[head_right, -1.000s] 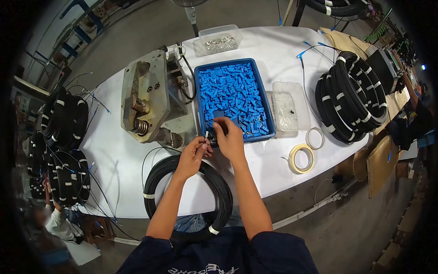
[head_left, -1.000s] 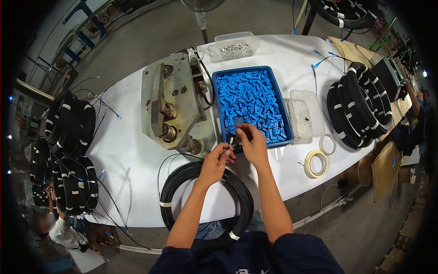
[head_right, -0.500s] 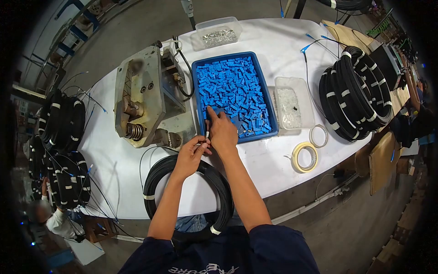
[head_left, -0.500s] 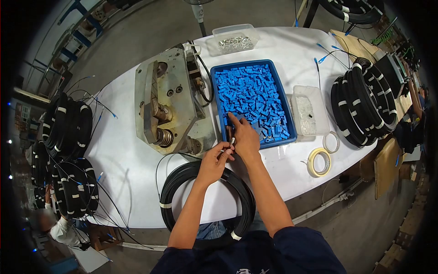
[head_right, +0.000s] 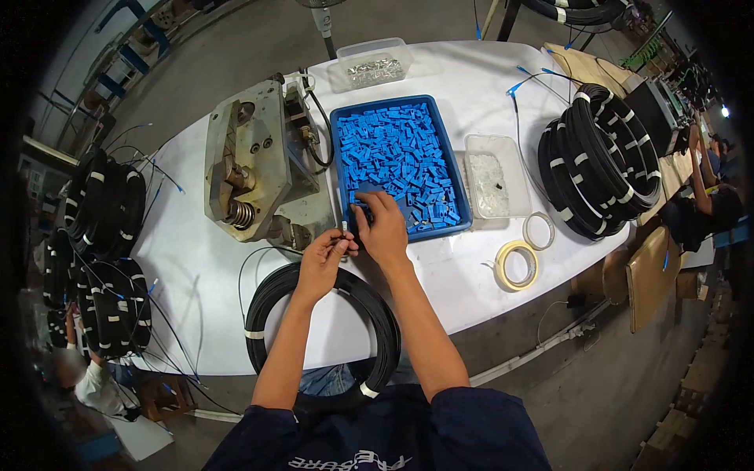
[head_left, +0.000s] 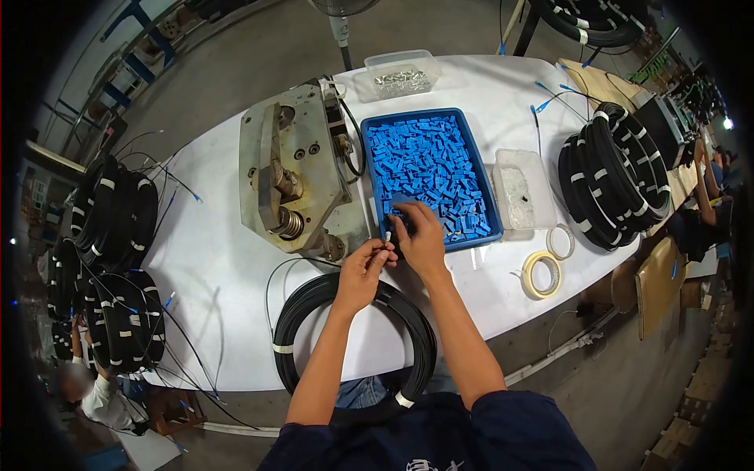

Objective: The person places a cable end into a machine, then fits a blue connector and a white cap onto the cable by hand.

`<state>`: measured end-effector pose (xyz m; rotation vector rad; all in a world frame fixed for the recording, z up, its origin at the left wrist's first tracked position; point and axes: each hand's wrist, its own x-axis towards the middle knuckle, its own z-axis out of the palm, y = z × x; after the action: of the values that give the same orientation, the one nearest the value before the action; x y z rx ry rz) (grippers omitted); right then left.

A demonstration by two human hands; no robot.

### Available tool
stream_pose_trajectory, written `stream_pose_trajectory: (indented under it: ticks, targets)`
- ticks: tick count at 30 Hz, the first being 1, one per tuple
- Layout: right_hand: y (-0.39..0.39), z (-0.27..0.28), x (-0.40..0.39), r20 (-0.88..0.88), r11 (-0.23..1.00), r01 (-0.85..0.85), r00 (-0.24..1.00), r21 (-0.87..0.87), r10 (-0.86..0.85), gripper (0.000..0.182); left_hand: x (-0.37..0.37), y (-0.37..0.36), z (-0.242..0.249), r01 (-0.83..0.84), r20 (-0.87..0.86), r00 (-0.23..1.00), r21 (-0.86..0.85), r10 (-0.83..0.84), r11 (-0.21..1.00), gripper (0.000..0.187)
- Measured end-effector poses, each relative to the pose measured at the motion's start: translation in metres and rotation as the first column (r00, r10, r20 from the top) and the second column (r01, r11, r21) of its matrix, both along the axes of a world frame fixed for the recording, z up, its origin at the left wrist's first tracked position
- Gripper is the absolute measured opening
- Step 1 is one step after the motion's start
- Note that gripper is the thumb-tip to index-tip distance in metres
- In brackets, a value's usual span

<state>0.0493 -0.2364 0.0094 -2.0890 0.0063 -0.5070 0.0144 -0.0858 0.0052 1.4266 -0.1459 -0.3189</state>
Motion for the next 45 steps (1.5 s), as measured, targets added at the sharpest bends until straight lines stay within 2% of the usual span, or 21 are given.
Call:
stream_pose_trajectory:
  ticks: [2,3,5,8,10,12,14,16,20,22,26,29,31,34,38,40,45]
  targets:
    - [-0.002,0.011,-0.009,0.152,0.991,-0.090,0.986,0.103,0.074,0.018,-0.003,0.000,-0.001,-0.037,0.042,0.998,-0.003,0.037,0.999,0.016]
    - [-0.002,0.016,-0.016,0.150,0.991,-0.089,0.986,0.100,0.073,0.018,-0.006,0.000,-0.002,-0.079,0.080,0.994,-0.003,0.079,0.997,0.015]
    - [0.003,0.032,-0.033,0.017,0.956,-0.136,0.991,0.260,0.136,0.022,-0.010,0.001,-0.002,-0.093,0.113,0.989,0.002,0.092,0.996,0.014]
    - [0.013,0.037,-0.050,0.098,0.939,-0.174,0.984,0.297,0.152,0.026,-0.015,0.002,-0.002,-0.131,0.207,0.970,0.014,0.125,0.991,0.010]
    - [0.017,0.038,-0.060,0.081,0.942,-0.184,0.983,0.281,0.168,0.029,-0.018,0.004,-0.005,-0.160,0.263,0.951,-0.028,0.161,0.987,0.010]
    - [0.019,0.031,-0.065,0.135,0.963,-0.220,0.971,0.156,0.199,0.032,-0.019,0.008,-0.008,-0.151,0.284,0.947,-0.011,0.148,0.988,0.011]
    - [0.023,0.034,-0.070,0.142,0.955,-0.232,0.968,0.184,0.208,0.035,-0.021,0.011,-0.015,-0.141,0.302,0.944,0.006,0.132,0.990,0.014]
    - [0.025,0.035,-0.072,0.178,0.966,-0.230,0.962,0.121,0.207,0.035,-0.021,0.011,-0.019,-0.129,0.261,0.954,-0.089,0.148,0.988,0.024]
    - [0.023,0.034,-0.079,0.174,0.964,-0.231,0.963,0.133,0.207,0.036,-0.020,0.008,-0.017,-0.107,0.256,0.957,-0.129,0.137,0.986,0.026]
    - [0.022,0.035,-0.084,0.160,0.965,-0.216,0.968,0.150,0.192,0.037,-0.018,0.010,-0.017,-0.061,0.333,0.938,-0.120,0.098,0.991,0.027]
    - [0.021,0.032,-0.088,0.157,0.965,-0.208,0.970,0.159,0.183,0.037,-0.017,0.011,-0.017,-0.035,0.347,0.935,-0.105,0.070,0.994,0.024]
    - [0.022,0.035,-0.088,0.182,0.971,-0.208,0.966,0.119,0.185,0.037,-0.018,0.011,-0.017,-0.028,0.298,0.952,-0.132,0.067,0.991,0.025]
    - [0.023,0.038,-0.089,0.221,0.981,-0.179,0.962,0.072,0.159,0.036,-0.017,0.011,-0.017,-0.017,0.294,0.952,-0.218,0.082,0.976,0.023]
    - [0.023,0.037,-0.090,0.230,0.990,-0.134,0.965,0.040,0.122,0.033,-0.018,0.013,-0.014,-0.009,0.248,0.967,-0.205,0.061,0.979,0.021]
    - [0.021,0.035,-0.095,0.167,0.988,-0.099,0.983,0.122,0.078,0.031,-0.016,0.015,-0.011,0.050,0.268,0.963,-0.240,0.016,0.970,0.015]
    - [0.019,0.031,-0.091,0.288,0.987,-0.149,0.949,0.051,0.128,0.028,-0.017,0.014,-0.011,0.023,0.266,0.964,-0.205,0.033,0.978,0.020]
    - [0.020,0.035,-0.092,0.270,0.989,-0.128,0.957,0.076,0.103,0.027,-0.014,0.016,-0.016,0.078,0.277,0.961,-0.226,-0.012,0.971,0.013]
